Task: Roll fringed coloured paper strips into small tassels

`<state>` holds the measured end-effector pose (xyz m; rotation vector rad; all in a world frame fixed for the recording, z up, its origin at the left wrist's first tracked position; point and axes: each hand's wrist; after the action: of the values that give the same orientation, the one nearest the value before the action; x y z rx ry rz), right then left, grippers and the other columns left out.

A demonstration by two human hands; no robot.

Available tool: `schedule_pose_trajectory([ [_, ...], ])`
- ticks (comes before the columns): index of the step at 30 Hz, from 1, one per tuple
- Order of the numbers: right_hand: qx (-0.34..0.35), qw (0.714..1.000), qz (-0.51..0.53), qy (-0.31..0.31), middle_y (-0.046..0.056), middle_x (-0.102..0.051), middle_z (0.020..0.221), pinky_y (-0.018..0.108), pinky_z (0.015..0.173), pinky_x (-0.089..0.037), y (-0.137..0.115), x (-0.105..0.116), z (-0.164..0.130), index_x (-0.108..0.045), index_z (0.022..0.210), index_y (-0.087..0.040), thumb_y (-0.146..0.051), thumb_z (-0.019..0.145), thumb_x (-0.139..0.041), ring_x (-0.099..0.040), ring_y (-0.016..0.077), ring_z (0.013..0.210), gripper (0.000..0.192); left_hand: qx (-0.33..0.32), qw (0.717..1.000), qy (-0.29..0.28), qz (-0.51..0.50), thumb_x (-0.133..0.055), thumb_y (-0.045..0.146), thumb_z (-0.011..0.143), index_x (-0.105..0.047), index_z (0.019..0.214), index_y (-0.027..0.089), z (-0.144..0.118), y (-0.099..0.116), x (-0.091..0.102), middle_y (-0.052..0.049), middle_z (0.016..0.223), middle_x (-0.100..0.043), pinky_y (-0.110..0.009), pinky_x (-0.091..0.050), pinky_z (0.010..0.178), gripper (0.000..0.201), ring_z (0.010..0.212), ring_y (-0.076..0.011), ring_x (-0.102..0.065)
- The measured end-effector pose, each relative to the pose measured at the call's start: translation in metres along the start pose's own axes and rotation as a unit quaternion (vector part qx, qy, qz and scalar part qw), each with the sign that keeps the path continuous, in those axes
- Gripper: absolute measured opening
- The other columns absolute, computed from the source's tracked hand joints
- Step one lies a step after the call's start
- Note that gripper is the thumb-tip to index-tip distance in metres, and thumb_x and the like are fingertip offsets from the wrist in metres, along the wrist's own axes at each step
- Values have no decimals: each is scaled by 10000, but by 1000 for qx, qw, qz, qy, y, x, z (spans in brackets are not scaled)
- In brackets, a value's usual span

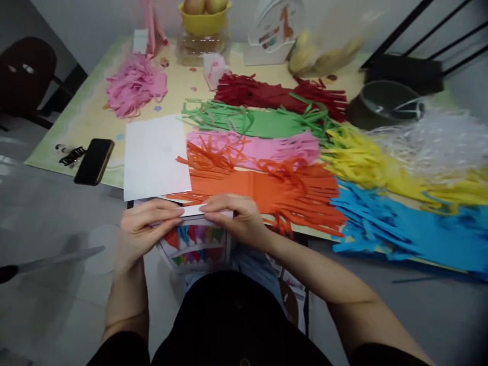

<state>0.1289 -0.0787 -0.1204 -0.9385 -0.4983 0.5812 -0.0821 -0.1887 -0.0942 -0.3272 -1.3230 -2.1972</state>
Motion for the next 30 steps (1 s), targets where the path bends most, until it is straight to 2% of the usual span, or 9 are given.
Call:
schedule_pose_trajectory([
  [2, -17, 995, 11, -96, 73, -775, 1006, 246, 824, -590, 11, -7, 10, -724, 1021, -170, -224, 916, -659, -733, 141, 935, 135, 14, 999, -29, 22, -774, 94, 786, -799, 988, 237, -6, -11, 21, -35, 918, -777, -188, -581, 693, 249, 781, -126, -729],
  [4, -71, 981, -6, -179, 76, -770, 1015, 251, 780, -594, 25, -7, 25, -690, 1083, -164, -255, 925, -641, -736, 142, 897, 189, 29, 997, -68, 32, -765, 122, 803, -799, 964, 224, -8, -27, 35, -35, 896, -778, -175, -575, 676, 193, 768, -119, -728],
  [7, -131, 969, -100, -185, 71, -750, 979, 270, 750, -578, 51, -5, 60, -626, 1094, -156, -209, 911, -600, -718, 139, 806, 193, 38, 993, -111, 15, -748, 191, 834, -790, 890, 217, -3, -61, 39, -23, 855, -785, -281, -588, 898, 75, 777, -133, -737],
  [10, -92, 962, -192, -173, 98, -703, 1065, 311, 794, -546, 83, -17, 103, -563, 1097, -145, -107, 865, -545, -690, 154, 835, 236, 58, 990, -127, -17, -745, 255, 844, -778, 831, 224, 6, -96, 31, -7, 843, -789, -465, -409, 1170, 47, 757, -138, -738],
  [14, -63, 946, -243, -207, 121, -627, 1178, 338, 831, -523, 126, -53, 143, -487, 1180, -143, -18, 817, -488, -657, 179, 930, 384, 113, 983, -130, -66, -747, 280, 841, -777, 821, 227, 12, -128, 22, -4, 829, -786, -526, -274, 1238, 64, 720, -130, -726],
  [17, -47, 932, -275, -231, 127, -572, 1227, 352, 864, -511, 148, -74, 153, -466, 1218, -157, -7, 839, -438, -620, 196, 1008, 408, 149, 976, -132, -93, -733, 281, 851, -778, 833, 224, 10, -137, 22, -1, 813, -780, -538, -238, 1250, 75, 696, -126, -714],
  [20, -32, 926, -292, -238, 118, -552, 1215, 345, 876, -499, 159, -82, 152, -482, 1203, -173, -58, 926, -384, -594, 190, 999, 316, 161, 972, -142, -100, -721, 277, 862, -773, 851, 217, 8, -139, 24, 2, 821, -775, -540, -194, 1265, 80, 699, -123, -706],
  [24, -36, 923, -301, -236, 98, -544, 1176, 341, 886, -487, 160, -85, 149, -497, 1182, -191, -110, 975, -355, -571, 189, 986, 264, 160, 969, -156, -106, -714, 283, 872, -764, 863, 210, 7, -141, 25, 7, 832, -772, -547, -170, 1270, 89, 700, -116, -699],
  [30, -78, 918, -317, -225, 109, -520, 1159, 342, 851, -478, 157, -89, 156, -499, 1167, -175, -27, 891, -378, -548, 203, 959, 335, 173, 966, -155, -117, -715, 298, 872, -758, 851, 212, 6, -143, 24, 11, 827, -767, -571, -153, 1267, 98, 694, -114, -692],
])
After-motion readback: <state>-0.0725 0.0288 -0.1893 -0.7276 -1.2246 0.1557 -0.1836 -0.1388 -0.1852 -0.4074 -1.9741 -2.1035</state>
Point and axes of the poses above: each hand's wrist, its own z-axis towards the middle knuckle, its own x-axis out of the back of the hand, y = z × x
